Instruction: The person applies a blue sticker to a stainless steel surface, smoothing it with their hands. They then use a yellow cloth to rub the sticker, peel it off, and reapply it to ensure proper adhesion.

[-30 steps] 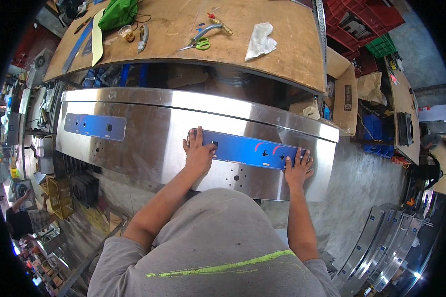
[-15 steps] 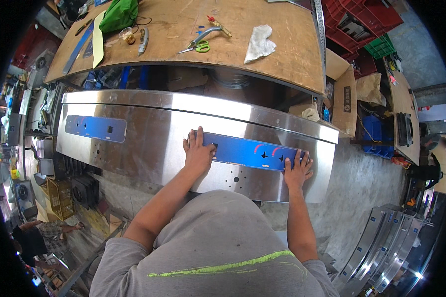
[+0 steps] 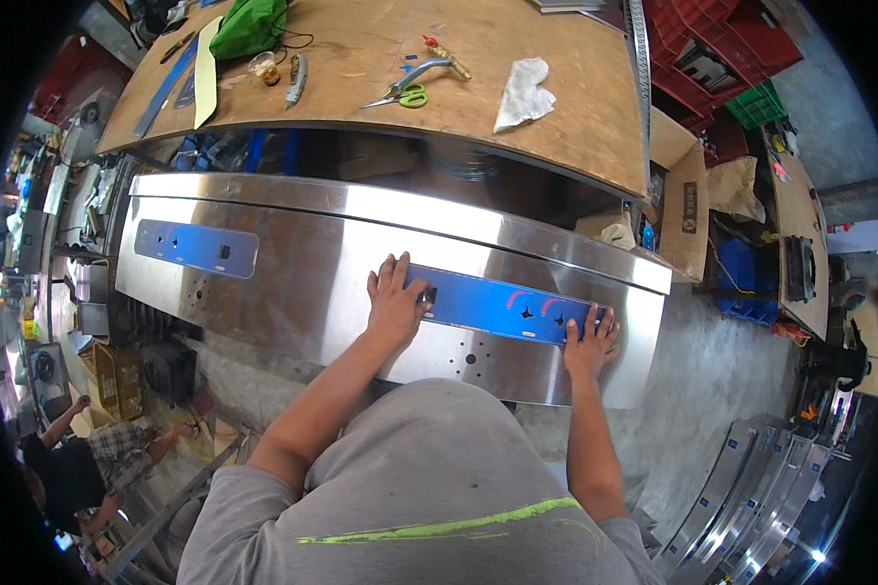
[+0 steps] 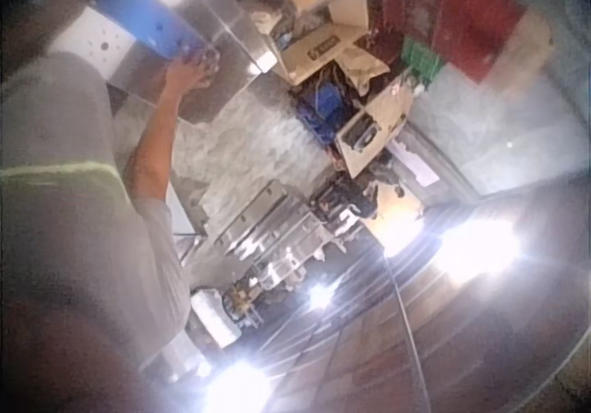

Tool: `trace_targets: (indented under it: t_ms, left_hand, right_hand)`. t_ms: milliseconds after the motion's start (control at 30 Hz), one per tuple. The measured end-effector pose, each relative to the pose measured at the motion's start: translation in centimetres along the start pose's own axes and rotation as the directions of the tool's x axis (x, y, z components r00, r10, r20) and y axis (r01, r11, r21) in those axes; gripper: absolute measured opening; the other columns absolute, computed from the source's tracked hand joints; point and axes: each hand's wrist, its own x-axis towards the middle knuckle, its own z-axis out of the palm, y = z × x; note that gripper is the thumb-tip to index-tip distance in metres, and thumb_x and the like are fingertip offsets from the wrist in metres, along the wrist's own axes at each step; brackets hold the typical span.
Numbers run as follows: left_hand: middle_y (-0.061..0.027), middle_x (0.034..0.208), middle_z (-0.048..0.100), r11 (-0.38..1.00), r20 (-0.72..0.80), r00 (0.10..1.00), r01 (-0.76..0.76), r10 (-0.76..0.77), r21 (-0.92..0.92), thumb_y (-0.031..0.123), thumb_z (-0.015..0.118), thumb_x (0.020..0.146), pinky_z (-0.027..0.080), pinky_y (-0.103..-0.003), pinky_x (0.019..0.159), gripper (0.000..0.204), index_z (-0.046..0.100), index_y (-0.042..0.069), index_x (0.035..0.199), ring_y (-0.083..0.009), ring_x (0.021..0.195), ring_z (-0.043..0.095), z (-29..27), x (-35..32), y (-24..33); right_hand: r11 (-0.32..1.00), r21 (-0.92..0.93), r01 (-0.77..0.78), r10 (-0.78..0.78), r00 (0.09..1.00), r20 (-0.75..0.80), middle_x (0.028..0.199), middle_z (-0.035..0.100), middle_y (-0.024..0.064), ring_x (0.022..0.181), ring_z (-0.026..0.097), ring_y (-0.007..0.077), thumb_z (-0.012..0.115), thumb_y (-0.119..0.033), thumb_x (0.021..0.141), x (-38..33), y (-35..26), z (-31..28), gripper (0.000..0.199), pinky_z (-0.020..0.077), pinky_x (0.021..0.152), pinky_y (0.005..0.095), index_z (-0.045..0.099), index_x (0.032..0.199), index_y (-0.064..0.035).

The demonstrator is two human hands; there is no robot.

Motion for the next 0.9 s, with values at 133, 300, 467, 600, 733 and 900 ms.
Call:
trace_targets:
  t_ms: [133, 300, 467, 600, 733, 900]
  left_hand:
    - [-0.0141, 0.156, 0.039, 0.980, -0.060, 0.982, -0.174, 0.180, 0.095, 0.034, 0.068, 0.092, 0.018, -0.061, 0.119, 0.043, 0.064, 0.024, 0.134, -0.0341, 0.146, 0.030, 0.1, -0.4, -1.1]
    - [-0.0124, 0.152, 0.043, 0.945, -0.042, 0.955, -0.283, 0.293, 0.163, 0.040, 0.061, 0.097, 0.022, -0.057, 0.119, 0.043, 0.063, 0.025, 0.137, -0.0332, 0.143, 0.034, 0.5, -0.4, -2.5]
    - [-0.0132, 0.153, 0.042, 0.929, 0.001, 0.951, -0.303, 0.309, 0.212, 0.042, 0.057, 0.099, 0.024, -0.056, 0.118, 0.044, 0.062, 0.024, 0.139, -0.0353, 0.143, 0.034, 0.8, -0.3, -2.8]
    - [-0.0161, 0.149, 0.046, 0.914, -0.065, 0.931, -0.337, 0.360, 0.227, 0.039, 0.061, 0.097, 0.027, -0.057, 0.115, 0.042, 0.064, 0.022, 0.135, -0.0369, 0.138, 0.039, 0.9, -0.4, -2.8]
    - [-0.0172, 0.149, 0.046, 0.902, -0.038, 0.927, -0.353, 0.373, 0.248, 0.039, 0.060, 0.097, 0.028, -0.057, 0.114, 0.042, 0.063, 0.024, 0.136, -0.0376, 0.138, 0.039, 0.8, -0.1, -2.9]
    - [-0.0190, 0.150, 0.044, 0.896, -0.031, 0.919, -0.376, 0.394, 0.238, 0.039, 0.058, 0.099, 0.028, -0.058, 0.115, 0.040, 0.062, 0.029, 0.137, -0.0398, 0.139, 0.039, 0.6, -0.3, -3.0]
  right_hand:
    - [1.000, -0.004, 0.004, -0.004, 1.000, -0.005, 0.170, 0.013, 0.0090, 0.153, 0.011, 0.0451, 0.042, -0.064, 0.099, 0.0, 0.1, 0.1, 0.070, 0.0141, 0.111, 0.0777, 0.028, 0.160, -0.0320]
    - [1.000, 0.008, 0.000, 0.000, 1.000, -0.001, 0.170, 0.013, 0.0090, 0.153, 0.011, 0.0450, 0.042, -0.063, 0.099, -0.1, -0.1, 0.0, 0.070, 0.0137, 0.111, 0.0778, 0.029, 0.160, -0.0307]
    - [1.000, -0.001, -0.013, 0.013, 1.000, 0.013, 0.170, 0.013, 0.0094, 0.153, 0.010, 0.0450, 0.041, -0.063, 0.099, -0.1, -0.2, -0.2, 0.070, 0.0132, 0.111, 0.0775, 0.028, 0.160, -0.0302]
    - [1.000, -0.006, -0.008, 0.008, 1.000, 0.019, 0.169, 0.014, 0.0099, 0.153, 0.011, 0.0457, 0.041, -0.063, 0.099, -0.1, -0.3, -0.3, 0.070, 0.0135, 0.111, 0.0776, 0.029, 0.160, -0.0301]
    - [1.000, -0.003, 0.001, -0.001, 1.000, 0.004, 0.169, 0.014, 0.0101, 0.153, 0.012, 0.0463, 0.042, -0.062, 0.099, 0.0, -0.3, -0.4, 0.070, 0.0141, 0.110, 0.0780, 0.030, 0.160, -0.0301]
    - [1.000, 0.010, 0.004, -0.004, 1.000, -0.005, 0.169, 0.015, 0.0107, 0.152, 0.012, 0.0465, 0.043, -0.062, 0.099, -0.2, -0.2, -0.3, 0.069, 0.0145, 0.110, 0.0782, 0.030, 0.159, -0.0300]
